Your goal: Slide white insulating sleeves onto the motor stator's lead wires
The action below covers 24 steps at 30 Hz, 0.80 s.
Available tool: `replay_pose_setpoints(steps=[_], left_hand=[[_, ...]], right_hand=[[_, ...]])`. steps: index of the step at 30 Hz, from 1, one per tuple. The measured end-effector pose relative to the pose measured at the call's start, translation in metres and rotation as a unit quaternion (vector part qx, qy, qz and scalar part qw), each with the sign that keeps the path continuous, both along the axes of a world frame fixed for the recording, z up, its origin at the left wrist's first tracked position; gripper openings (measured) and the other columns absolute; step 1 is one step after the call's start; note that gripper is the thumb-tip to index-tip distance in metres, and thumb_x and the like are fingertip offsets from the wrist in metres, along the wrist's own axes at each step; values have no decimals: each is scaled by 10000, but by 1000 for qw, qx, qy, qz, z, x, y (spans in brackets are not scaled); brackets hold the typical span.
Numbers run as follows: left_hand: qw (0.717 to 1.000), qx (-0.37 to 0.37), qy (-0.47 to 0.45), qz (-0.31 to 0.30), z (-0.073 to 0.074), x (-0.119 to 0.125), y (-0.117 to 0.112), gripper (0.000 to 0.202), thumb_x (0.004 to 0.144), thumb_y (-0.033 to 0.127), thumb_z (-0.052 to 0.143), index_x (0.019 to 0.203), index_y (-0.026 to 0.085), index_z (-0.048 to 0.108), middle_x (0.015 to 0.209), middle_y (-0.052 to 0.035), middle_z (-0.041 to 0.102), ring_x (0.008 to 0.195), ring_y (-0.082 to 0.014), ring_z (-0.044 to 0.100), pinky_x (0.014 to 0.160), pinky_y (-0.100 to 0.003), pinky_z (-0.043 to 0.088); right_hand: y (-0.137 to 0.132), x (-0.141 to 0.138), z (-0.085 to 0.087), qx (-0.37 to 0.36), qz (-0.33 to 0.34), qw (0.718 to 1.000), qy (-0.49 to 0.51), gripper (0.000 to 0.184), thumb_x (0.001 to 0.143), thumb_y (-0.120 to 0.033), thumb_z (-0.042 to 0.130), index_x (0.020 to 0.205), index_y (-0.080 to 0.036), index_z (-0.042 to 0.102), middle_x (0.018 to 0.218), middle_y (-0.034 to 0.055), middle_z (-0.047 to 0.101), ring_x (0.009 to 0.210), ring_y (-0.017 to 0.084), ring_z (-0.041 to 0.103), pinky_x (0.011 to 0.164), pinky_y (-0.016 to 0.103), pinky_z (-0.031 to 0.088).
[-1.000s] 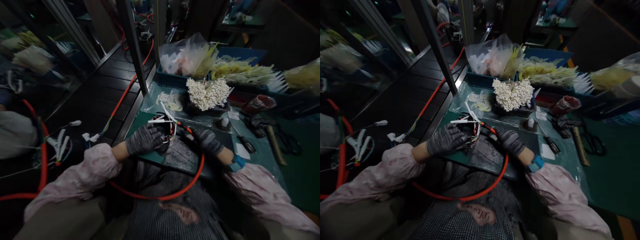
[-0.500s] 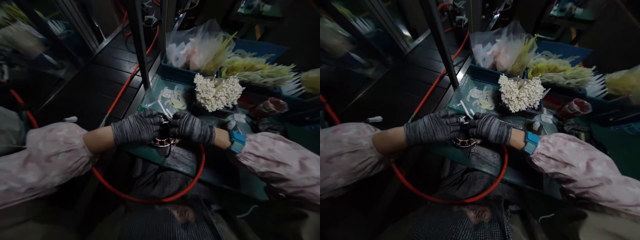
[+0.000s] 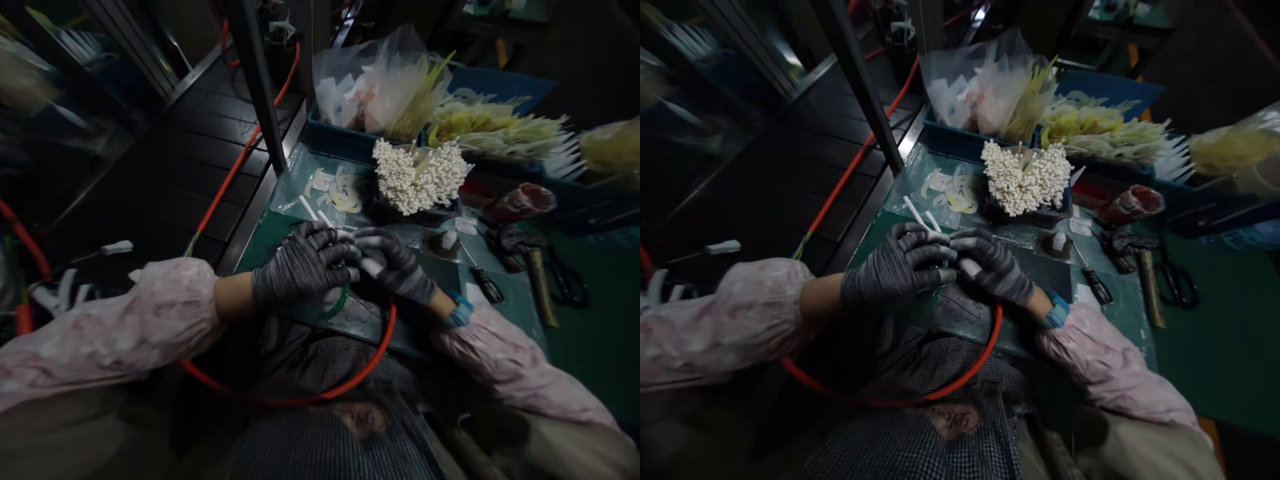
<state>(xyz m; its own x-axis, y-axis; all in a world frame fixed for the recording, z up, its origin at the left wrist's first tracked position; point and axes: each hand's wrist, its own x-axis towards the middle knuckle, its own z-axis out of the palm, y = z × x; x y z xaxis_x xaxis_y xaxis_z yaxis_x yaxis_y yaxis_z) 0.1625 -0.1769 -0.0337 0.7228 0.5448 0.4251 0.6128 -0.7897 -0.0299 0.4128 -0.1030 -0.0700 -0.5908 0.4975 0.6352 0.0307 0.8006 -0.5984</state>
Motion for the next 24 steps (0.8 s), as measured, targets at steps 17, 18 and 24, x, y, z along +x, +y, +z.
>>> replay_pose_setpoints(steps=[17,18,24], left_hand=[[994,-87,-61,41,22,10,-8,320,1074,440,712,1289,208,761,1240,-76,840,1207,-305,775,1369,-658,328],[995,-66,-56,50,17,14,-14,291,1074,429,715,1251,204,768,1223,-71,848,1200,-311,780,1373,-667,327],[993,27,-86,79,-6,23,-17,284,1118,152,557,1355,123,709,1352,-155,812,1312,-278,763,1299,-606,480]], right_hand=[[-83,24,29,-54,-129,989,-48,88,1084,-335,743,1167,-314,764,1048,20,849,902,196,839,773,298,698],[-84,20,26,-64,-144,987,-41,79,1075,-334,757,1152,-316,760,1043,20,848,911,204,839,786,317,704],[-71,-24,11,-138,-335,923,132,192,1074,-490,707,1038,-303,683,999,34,815,897,248,810,830,448,713]])
